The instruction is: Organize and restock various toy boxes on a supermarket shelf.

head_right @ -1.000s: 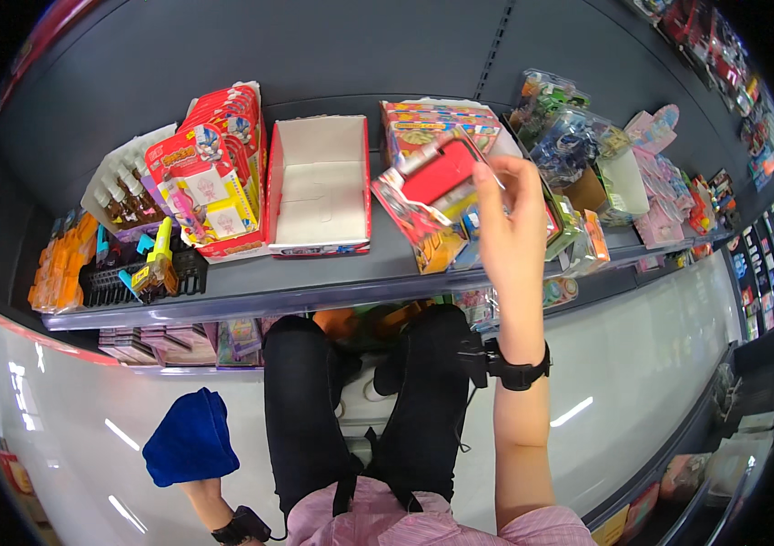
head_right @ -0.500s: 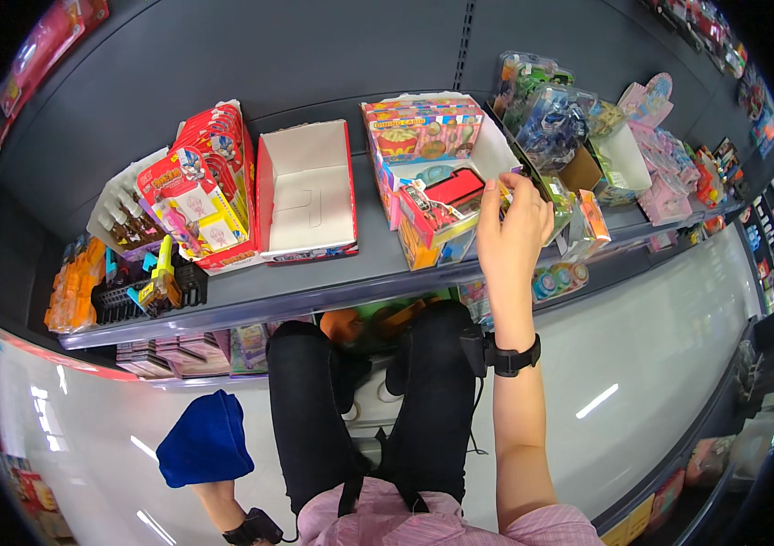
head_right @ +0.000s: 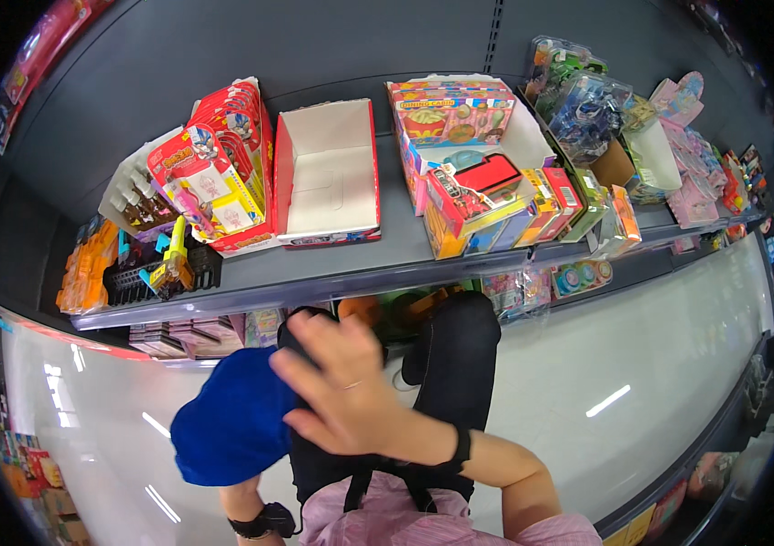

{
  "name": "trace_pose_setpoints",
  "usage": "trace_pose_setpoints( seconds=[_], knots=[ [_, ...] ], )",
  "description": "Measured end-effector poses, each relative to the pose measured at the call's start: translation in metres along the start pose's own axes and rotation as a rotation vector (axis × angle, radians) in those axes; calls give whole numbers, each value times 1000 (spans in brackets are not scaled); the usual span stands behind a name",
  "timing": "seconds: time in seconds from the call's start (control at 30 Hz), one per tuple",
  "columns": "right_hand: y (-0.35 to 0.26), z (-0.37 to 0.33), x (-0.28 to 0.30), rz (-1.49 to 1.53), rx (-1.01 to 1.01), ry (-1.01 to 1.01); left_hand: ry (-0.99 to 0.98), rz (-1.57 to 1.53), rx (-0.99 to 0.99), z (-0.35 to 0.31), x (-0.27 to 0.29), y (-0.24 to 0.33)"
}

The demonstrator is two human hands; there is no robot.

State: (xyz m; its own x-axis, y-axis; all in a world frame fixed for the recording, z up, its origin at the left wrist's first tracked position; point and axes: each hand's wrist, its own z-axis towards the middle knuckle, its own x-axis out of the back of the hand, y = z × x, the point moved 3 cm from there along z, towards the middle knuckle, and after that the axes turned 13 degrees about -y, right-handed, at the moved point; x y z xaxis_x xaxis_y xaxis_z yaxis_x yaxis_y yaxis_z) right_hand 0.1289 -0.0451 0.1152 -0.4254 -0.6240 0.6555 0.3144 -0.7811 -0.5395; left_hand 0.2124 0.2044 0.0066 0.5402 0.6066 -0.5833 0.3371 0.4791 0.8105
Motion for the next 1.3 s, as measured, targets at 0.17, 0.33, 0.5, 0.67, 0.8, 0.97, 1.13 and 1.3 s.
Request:
trace_pose_setpoints(
  seconds=[0.17,0.33,0.5,0.67,0.8,0.97,1.13,1.3],
  knots=[
    [-12,4,-61,99,-175,-179,-159,-87,128,18,-76,-18],
    [-10,-14,-62,106,-117,-307,-163,-264,133,23,-57,-38],
    [35,-12,-36,196,6,-128,-223,390,38,53,-96,-6],
    [122,56,9,-126,-391,368,-61,495,77,50,-50,0],
    [190,81,17,-308,-587,326,56,173,48,34,-12,-5],
    [207,86,15,-337,-876,7,110,-40,21,15,17,-10],
    [173,87,27,-202,-856,226,116,-124,17,11,25,-15],
    [129,90,41,-6,-798,353,103,-171,20,12,25,-20]
  ],
)
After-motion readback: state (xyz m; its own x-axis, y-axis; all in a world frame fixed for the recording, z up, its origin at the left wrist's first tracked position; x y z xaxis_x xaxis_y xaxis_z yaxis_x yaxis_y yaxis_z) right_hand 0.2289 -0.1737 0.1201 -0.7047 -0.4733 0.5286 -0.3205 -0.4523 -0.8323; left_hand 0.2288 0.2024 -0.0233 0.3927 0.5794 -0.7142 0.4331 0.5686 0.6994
